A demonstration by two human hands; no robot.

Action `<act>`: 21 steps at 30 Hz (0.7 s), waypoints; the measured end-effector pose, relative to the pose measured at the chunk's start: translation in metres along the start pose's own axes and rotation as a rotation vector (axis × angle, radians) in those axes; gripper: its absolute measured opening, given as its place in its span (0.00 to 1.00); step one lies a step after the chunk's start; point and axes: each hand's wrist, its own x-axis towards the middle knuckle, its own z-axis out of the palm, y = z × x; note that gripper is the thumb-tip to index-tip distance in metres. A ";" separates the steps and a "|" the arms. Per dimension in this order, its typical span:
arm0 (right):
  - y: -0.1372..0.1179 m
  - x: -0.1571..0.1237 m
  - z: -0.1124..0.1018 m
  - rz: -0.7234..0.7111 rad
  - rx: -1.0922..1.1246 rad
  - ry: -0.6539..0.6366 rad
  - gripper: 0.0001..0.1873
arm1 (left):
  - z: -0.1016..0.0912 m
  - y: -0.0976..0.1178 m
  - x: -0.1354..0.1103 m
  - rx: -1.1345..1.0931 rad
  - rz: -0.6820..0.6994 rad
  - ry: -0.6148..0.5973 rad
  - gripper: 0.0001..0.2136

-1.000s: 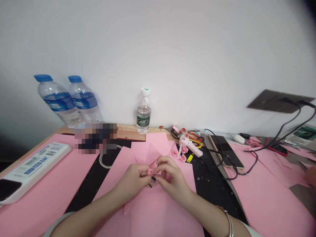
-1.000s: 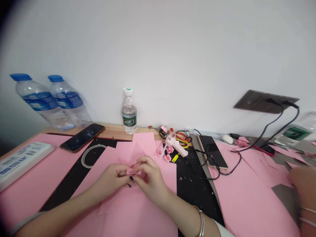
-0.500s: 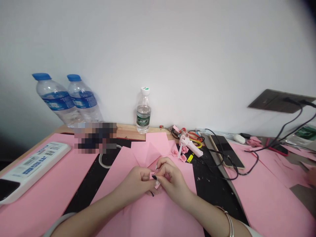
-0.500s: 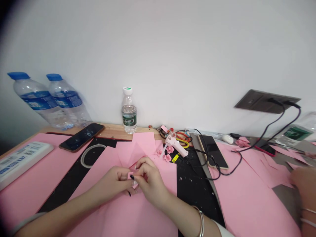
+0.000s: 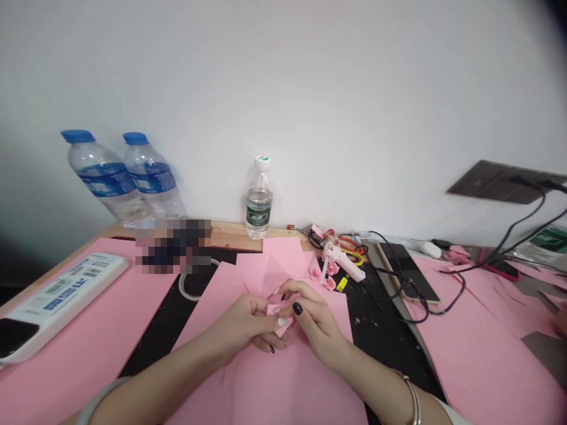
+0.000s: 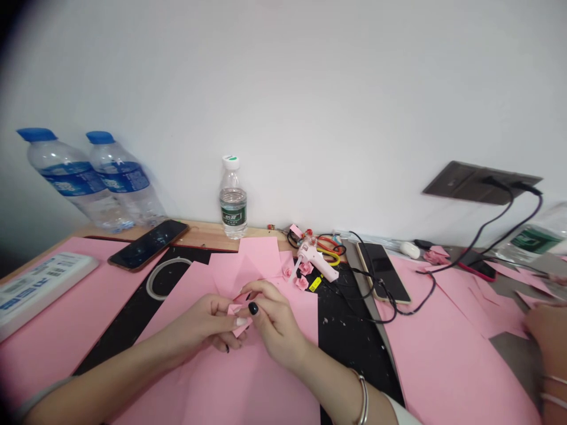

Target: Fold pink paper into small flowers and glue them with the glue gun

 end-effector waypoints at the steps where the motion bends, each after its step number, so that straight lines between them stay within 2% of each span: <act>1: 0.000 0.000 0.000 -0.004 0.004 0.000 0.25 | 0.000 0.000 0.000 -0.006 0.000 -0.008 0.14; 11: 0.002 0.000 -0.002 -0.001 0.055 0.001 0.24 | -0.003 0.001 0.001 -0.001 0.017 -0.046 0.12; 16: 0.009 -0.002 0.006 0.156 0.125 0.174 0.13 | -0.002 0.002 0.002 0.059 0.062 -0.021 0.10; 18: 0.011 -0.002 0.008 0.222 0.101 0.116 0.10 | -0.002 0.000 0.002 0.081 0.076 -0.032 0.08; 21: 0.012 -0.001 0.009 0.316 0.005 -0.057 0.13 | -0.001 -0.005 0.004 0.096 0.079 -0.050 0.07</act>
